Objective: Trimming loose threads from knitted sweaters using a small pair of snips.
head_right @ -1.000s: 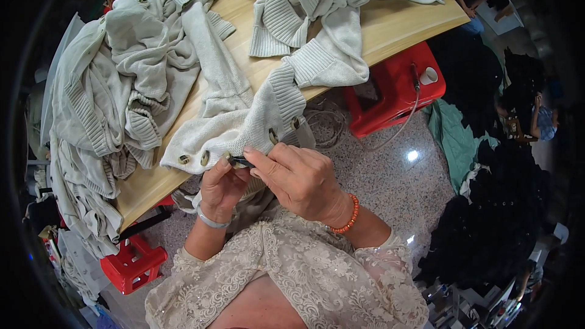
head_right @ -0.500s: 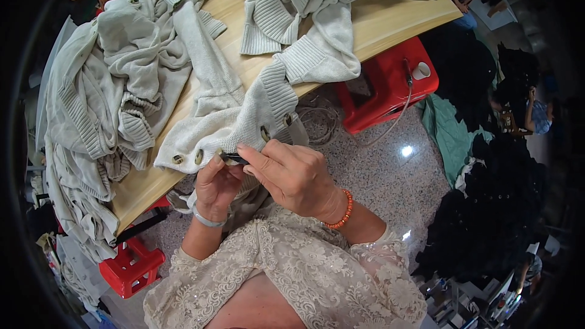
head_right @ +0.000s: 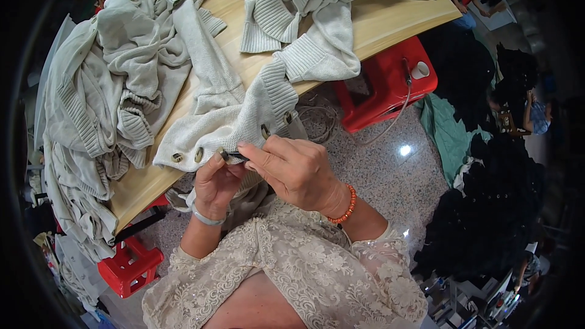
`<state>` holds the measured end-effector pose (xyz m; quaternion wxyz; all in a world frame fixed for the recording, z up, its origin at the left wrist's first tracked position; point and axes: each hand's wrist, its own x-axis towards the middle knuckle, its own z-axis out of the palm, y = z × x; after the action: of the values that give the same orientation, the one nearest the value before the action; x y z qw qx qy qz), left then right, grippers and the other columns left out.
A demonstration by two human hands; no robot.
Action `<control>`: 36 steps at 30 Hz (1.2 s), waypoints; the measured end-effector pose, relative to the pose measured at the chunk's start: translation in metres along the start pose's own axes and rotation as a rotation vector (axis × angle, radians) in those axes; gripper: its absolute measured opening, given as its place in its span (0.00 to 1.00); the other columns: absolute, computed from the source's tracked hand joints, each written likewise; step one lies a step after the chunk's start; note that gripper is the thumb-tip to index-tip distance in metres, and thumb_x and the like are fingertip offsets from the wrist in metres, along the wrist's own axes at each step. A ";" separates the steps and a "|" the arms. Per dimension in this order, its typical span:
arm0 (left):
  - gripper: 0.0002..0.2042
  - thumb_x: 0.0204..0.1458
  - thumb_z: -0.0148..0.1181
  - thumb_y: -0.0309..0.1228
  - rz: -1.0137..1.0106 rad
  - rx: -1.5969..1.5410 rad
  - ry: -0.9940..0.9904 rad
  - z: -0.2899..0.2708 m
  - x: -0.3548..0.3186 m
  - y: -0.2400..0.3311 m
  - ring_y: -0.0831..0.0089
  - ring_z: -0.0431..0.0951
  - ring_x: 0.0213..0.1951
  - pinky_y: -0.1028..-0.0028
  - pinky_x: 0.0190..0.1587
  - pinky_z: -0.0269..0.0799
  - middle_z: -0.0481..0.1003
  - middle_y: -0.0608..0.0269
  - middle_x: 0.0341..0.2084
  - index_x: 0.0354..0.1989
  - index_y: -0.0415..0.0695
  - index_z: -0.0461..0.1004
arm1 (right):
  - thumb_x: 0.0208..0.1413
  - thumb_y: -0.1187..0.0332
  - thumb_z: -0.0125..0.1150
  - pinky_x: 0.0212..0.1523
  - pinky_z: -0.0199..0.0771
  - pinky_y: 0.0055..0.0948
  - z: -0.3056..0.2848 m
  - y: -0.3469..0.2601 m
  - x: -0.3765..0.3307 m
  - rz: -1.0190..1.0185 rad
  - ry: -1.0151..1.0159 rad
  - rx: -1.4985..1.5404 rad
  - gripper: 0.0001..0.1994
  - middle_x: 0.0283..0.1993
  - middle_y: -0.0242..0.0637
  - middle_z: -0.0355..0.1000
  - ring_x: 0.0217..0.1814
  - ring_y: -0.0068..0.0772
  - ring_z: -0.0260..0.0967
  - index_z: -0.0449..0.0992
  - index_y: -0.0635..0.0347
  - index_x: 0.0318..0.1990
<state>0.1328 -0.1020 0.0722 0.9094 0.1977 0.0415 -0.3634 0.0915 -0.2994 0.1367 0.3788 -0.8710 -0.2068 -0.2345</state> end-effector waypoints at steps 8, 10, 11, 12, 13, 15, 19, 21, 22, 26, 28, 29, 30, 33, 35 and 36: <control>0.15 0.54 0.56 0.29 -0.006 -0.001 -0.063 0.003 0.006 0.003 0.63 0.75 0.48 0.63 0.57 0.66 0.76 0.54 0.46 0.49 0.36 0.71 | 0.47 0.74 0.65 0.20 0.65 0.30 -0.001 0.001 0.001 0.122 0.054 0.003 0.18 0.24 0.38 0.66 0.19 0.34 0.64 0.76 0.62 0.49; 0.13 0.54 0.55 0.30 -0.041 -0.074 0.011 -0.020 0.001 0.001 0.65 0.77 0.45 0.59 0.55 0.68 0.77 0.57 0.42 0.47 0.40 0.73 | 0.47 0.73 0.66 0.20 0.64 0.31 0.001 0.000 -0.004 0.074 0.058 -0.017 0.18 0.24 0.36 0.66 0.20 0.34 0.65 0.76 0.60 0.49; 0.13 0.54 0.55 0.31 0.020 0.060 0.157 0.001 0.000 0.000 0.66 0.77 0.44 0.60 0.55 0.70 0.78 0.58 0.41 0.46 0.41 0.73 | 0.47 0.71 0.67 0.20 0.64 0.31 0.002 -0.001 -0.003 0.083 0.060 0.004 0.18 0.24 0.35 0.66 0.20 0.34 0.65 0.76 0.59 0.49; 0.15 0.53 0.56 0.31 0.012 0.026 0.103 -0.009 -0.002 0.002 0.65 0.77 0.46 0.61 0.55 0.70 0.77 0.57 0.43 0.48 0.41 0.72 | 0.48 0.69 0.67 0.20 0.65 0.31 0.004 0.000 -0.003 0.070 0.071 0.000 0.18 0.24 0.34 0.65 0.20 0.34 0.66 0.77 0.58 0.48; 0.17 0.53 0.56 0.31 0.040 0.073 0.108 -0.006 -0.002 0.003 0.64 0.77 0.46 0.61 0.55 0.69 0.76 0.56 0.45 0.51 0.40 0.71 | 0.49 0.68 0.65 0.21 0.66 0.31 0.005 0.000 -0.002 0.071 0.064 -0.028 0.17 0.25 0.34 0.65 0.21 0.35 0.66 0.76 0.57 0.48; 0.17 0.55 0.55 0.32 0.102 0.060 0.123 -0.003 -0.001 0.002 0.65 0.75 0.47 0.64 0.52 0.69 0.74 0.58 0.48 0.53 0.41 0.70 | 0.50 0.66 0.64 0.22 0.67 0.32 0.013 0.004 -0.002 0.097 0.112 -0.044 0.17 0.25 0.35 0.65 0.21 0.36 0.67 0.75 0.56 0.49; 0.20 0.55 0.54 0.35 0.108 0.195 -0.007 -0.004 0.007 -0.003 0.66 0.74 0.43 0.65 0.48 0.67 0.75 0.57 0.46 0.55 0.41 0.68 | 0.51 0.67 0.63 0.24 0.68 0.30 0.004 0.007 -0.005 0.221 0.155 0.076 0.18 0.27 0.35 0.67 0.22 0.34 0.67 0.74 0.57 0.51; 0.20 0.54 0.55 0.29 0.094 0.086 0.009 -0.012 0.007 -0.003 0.64 0.75 0.47 0.65 0.50 0.71 0.73 0.54 0.50 0.55 0.36 0.66 | 0.51 0.67 0.65 0.24 0.65 0.26 0.000 0.002 -0.005 0.327 0.200 0.312 0.21 0.24 0.31 0.66 0.21 0.21 0.63 0.72 0.60 0.54; 0.19 0.55 0.55 0.29 0.087 0.082 0.084 -0.016 0.006 -0.002 0.67 0.76 0.45 0.70 0.47 0.73 0.73 0.54 0.48 0.54 0.36 0.66 | 0.51 0.67 0.65 0.24 0.65 0.26 -0.001 0.001 -0.005 0.324 0.204 0.305 0.21 0.24 0.31 0.66 0.21 0.21 0.63 0.72 0.60 0.54; 0.16 0.56 0.54 0.29 0.094 0.081 0.040 -0.011 0.007 -0.004 0.70 0.77 0.43 0.73 0.45 0.74 0.75 0.54 0.44 0.51 0.36 0.69 | 0.49 0.69 0.67 0.25 0.62 0.22 0.011 0.002 -0.005 0.464 0.079 0.379 0.23 0.25 0.33 0.69 0.23 0.15 0.59 0.72 0.61 0.54; 0.13 0.56 0.55 0.30 0.083 0.092 0.066 -0.008 0.006 -0.002 0.71 0.77 0.39 0.73 0.45 0.74 0.77 0.55 0.41 0.47 0.36 0.72 | 0.47 0.74 0.67 0.25 0.63 0.23 0.025 0.005 -0.007 0.328 0.140 0.469 0.20 0.26 0.34 0.71 0.24 0.17 0.63 0.75 0.61 0.50; 0.12 0.57 0.55 0.31 0.119 0.108 0.137 -0.004 0.006 -0.003 0.71 0.77 0.37 0.74 0.43 0.73 0.77 0.56 0.38 0.44 0.36 0.73 | 0.46 0.78 0.65 0.25 0.65 0.25 0.033 0.009 -0.006 0.226 0.229 0.440 0.17 0.26 0.36 0.71 0.24 0.23 0.68 0.77 0.61 0.47; 0.12 0.57 0.55 0.31 0.118 0.111 0.141 -0.005 0.004 -0.001 0.71 0.77 0.37 0.74 0.43 0.73 0.77 0.56 0.38 0.44 0.36 0.73 | 0.46 0.78 0.65 0.25 0.65 0.25 0.034 0.008 -0.006 0.229 0.231 0.444 0.17 0.26 0.36 0.71 0.24 0.23 0.68 0.77 0.61 0.47; 0.11 0.56 0.54 0.31 0.097 0.195 0.082 -0.012 0.000 0.002 0.70 0.78 0.38 0.74 0.44 0.73 0.77 0.55 0.39 0.43 0.36 0.74 | 0.45 0.80 0.64 0.25 0.67 0.27 0.032 0.002 -0.005 0.195 0.216 0.406 0.15 0.27 0.39 0.71 0.25 0.33 0.71 0.77 0.60 0.43; 0.12 0.56 0.54 0.31 0.097 0.163 0.056 -0.018 -0.005 0.004 0.67 0.77 0.42 0.70 0.47 0.73 0.77 0.54 0.41 0.44 0.36 0.73 | 0.44 0.80 0.62 0.26 0.68 0.29 0.031 -0.001 -0.002 0.195 0.177 0.286 0.12 0.27 0.39 0.70 0.25 0.38 0.70 0.76 0.59 0.39; 0.13 0.56 0.53 0.31 0.104 0.181 0.052 -0.016 -0.006 0.002 0.65 0.76 0.44 0.68 0.50 0.72 0.76 0.54 0.42 0.45 0.35 0.73 | 0.44 0.80 0.62 0.26 0.68 0.30 0.031 0.000 0.001 0.178 0.195 0.272 0.11 0.27 0.39 0.70 0.25 0.39 0.70 0.75 0.59 0.37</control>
<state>0.1313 -0.0904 0.0592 0.9041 0.2904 0.0217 -0.3127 0.0996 -0.2752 0.1183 0.5306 -0.7998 -0.1211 -0.2531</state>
